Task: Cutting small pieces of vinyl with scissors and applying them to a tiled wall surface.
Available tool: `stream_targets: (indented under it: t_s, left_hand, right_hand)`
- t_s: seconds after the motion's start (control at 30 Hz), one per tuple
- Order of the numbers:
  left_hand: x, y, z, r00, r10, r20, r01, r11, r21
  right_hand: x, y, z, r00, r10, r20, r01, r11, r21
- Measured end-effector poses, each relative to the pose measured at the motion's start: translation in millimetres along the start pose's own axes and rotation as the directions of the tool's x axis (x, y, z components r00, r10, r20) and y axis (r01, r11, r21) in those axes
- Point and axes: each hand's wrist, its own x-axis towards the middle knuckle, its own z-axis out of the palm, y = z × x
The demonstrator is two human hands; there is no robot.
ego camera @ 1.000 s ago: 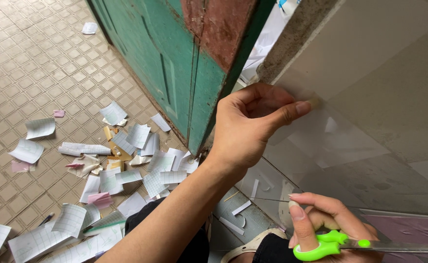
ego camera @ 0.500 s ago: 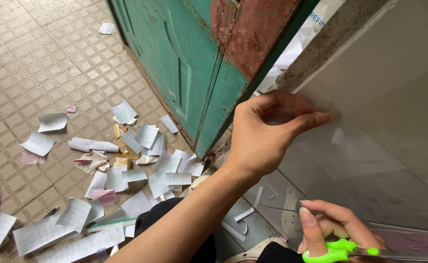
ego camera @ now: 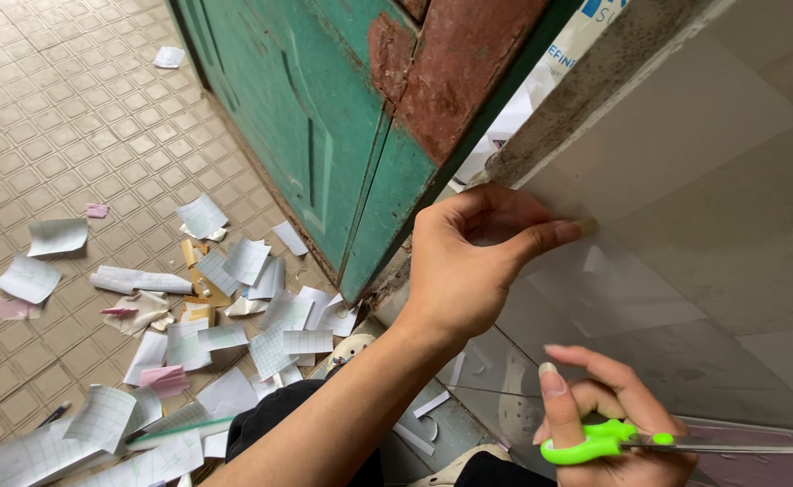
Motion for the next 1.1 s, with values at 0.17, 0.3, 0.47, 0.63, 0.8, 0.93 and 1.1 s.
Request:
stream_targets:
  t_s: [0.17,0.3,0.47,0.63,0.8,0.93,1.1]
  left_hand:
    - [1,-1,0,0.999,0.037,-0.001,-0.037,0.999,0.037]
    - [0,2,1,0.999,0.045,0.009,-0.046,0.998,0.045]
    - [-1,3,1,1.0,0.017,-0.015,-0.016,0.998,0.067]
    - [-2,5,1,1.0,0.013,-0.014,-0.012,0.998,0.056]
    - [0,2,1,1.0,0.009,-0.017,-0.008,0.998,0.069]
    - [1,0,1,0.999,0.042,-0.001,-0.042,0.998,0.048]
    - [0,0,0,0.999,0.039,0.003,-0.039,0.999,0.008]
  right_hand:
    - [21,4,5,0.964,-0.265,-0.017,0.254,0.939,-0.23]
    - [40,37,6,0.887,-0.455,0.082,0.448,0.8,-0.4]
    - [49,37,9,0.852,-0.481,0.205,0.52,0.743,-0.421]
    - [54,34,9,0.904,-0.371,0.211,0.426,0.808,-0.406]
    - [56,35,10,0.894,-0.39,0.22,0.447,0.812,-0.375]
    - [54,32,10,0.923,-0.309,0.23,0.382,0.819,-0.429]
    - [49,23,13,0.96,-0.166,0.225,0.26,0.826,-0.5]
